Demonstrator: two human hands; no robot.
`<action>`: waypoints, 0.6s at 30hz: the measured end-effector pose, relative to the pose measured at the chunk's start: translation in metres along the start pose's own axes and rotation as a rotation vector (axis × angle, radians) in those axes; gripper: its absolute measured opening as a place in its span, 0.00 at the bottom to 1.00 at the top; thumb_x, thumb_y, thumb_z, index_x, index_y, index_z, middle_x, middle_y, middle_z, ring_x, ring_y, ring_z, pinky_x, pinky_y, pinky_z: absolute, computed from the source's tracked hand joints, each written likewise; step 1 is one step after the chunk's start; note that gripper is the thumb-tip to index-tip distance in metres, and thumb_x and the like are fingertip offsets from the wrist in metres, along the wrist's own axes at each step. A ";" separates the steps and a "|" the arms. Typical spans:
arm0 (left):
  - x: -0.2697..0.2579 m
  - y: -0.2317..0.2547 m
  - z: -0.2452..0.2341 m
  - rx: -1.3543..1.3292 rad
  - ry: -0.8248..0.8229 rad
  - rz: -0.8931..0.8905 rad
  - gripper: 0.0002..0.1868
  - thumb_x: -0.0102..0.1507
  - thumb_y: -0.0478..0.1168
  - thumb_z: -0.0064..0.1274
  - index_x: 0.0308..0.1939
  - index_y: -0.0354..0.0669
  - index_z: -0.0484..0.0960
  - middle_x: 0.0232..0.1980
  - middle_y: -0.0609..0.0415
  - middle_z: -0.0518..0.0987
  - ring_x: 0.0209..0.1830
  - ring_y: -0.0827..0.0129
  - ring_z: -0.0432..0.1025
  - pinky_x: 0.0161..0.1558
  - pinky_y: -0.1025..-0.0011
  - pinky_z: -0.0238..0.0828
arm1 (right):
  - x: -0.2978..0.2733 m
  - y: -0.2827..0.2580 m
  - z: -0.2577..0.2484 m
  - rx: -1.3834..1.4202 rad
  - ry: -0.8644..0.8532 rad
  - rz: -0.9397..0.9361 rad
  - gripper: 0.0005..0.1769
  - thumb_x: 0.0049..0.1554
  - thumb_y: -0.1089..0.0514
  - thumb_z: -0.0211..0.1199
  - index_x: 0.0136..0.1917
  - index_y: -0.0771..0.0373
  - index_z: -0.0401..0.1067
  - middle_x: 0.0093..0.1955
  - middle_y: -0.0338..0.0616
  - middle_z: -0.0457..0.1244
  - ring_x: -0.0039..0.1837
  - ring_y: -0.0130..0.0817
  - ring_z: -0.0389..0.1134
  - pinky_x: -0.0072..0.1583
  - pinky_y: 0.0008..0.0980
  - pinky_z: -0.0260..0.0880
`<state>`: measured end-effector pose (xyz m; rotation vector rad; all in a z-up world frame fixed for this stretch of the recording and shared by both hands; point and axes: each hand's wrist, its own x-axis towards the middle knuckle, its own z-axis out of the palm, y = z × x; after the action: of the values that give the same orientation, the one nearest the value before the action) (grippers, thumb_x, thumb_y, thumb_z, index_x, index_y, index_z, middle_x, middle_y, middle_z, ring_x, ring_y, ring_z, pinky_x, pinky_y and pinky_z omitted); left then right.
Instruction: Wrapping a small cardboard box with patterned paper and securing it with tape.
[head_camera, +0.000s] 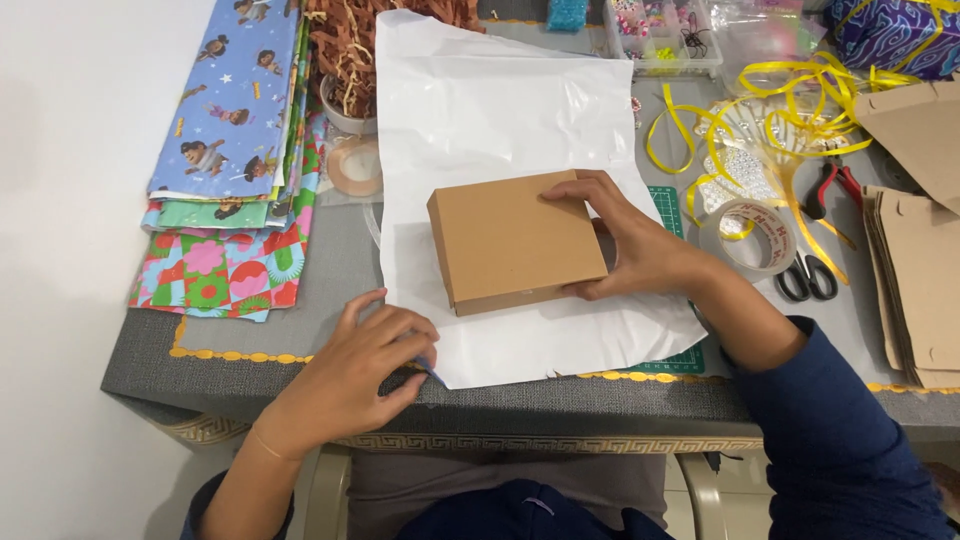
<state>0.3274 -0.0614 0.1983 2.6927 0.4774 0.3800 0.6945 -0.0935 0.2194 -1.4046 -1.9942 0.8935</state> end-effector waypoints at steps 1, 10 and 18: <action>-0.002 0.001 0.000 -0.004 0.087 0.078 0.03 0.64 0.37 0.53 0.37 0.52 0.75 0.48 0.60 0.76 0.49 0.67 0.72 0.71 0.46 0.49 | -0.001 0.002 -0.001 0.002 -0.030 -0.064 0.53 0.43 0.57 0.76 0.77 0.50 0.52 0.73 0.47 0.46 0.80 0.41 0.47 0.72 0.40 0.63; 0.006 0.005 0.014 -0.251 0.543 -0.014 0.06 0.67 0.35 0.53 0.36 0.42 0.73 0.60 0.48 0.81 0.64 0.55 0.76 0.62 0.58 0.68 | -0.009 -0.016 -0.010 -0.319 0.040 -0.209 0.44 0.46 0.47 0.79 0.71 0.56 0.64 0.85 0.57 0.33 0.87 0.55 0.33 0.80 0.60 0.44; 0.017 0.008 0.019 -0.511 0.509 -0.242 0.09 0.72 0.43 0.39 0.42 0.42 0.68 0.63 0.44 0.81 0.65 0.55 0.76 0.60 0.63 0.74 | -0.035 -0.059 -0.007 -0.506 -0.019 -0.345 0.39 0.50 0.31 0.69 0.64 0.58 0.71 0.71 0.49 0.63 0.75 0.49 0.62 0.71 0.55 0.61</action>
<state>0.3512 -0.0675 0.1880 2.0053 0.7223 0.9758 0.6757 -0.1396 0.2678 -1.2311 -2.4883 0.2569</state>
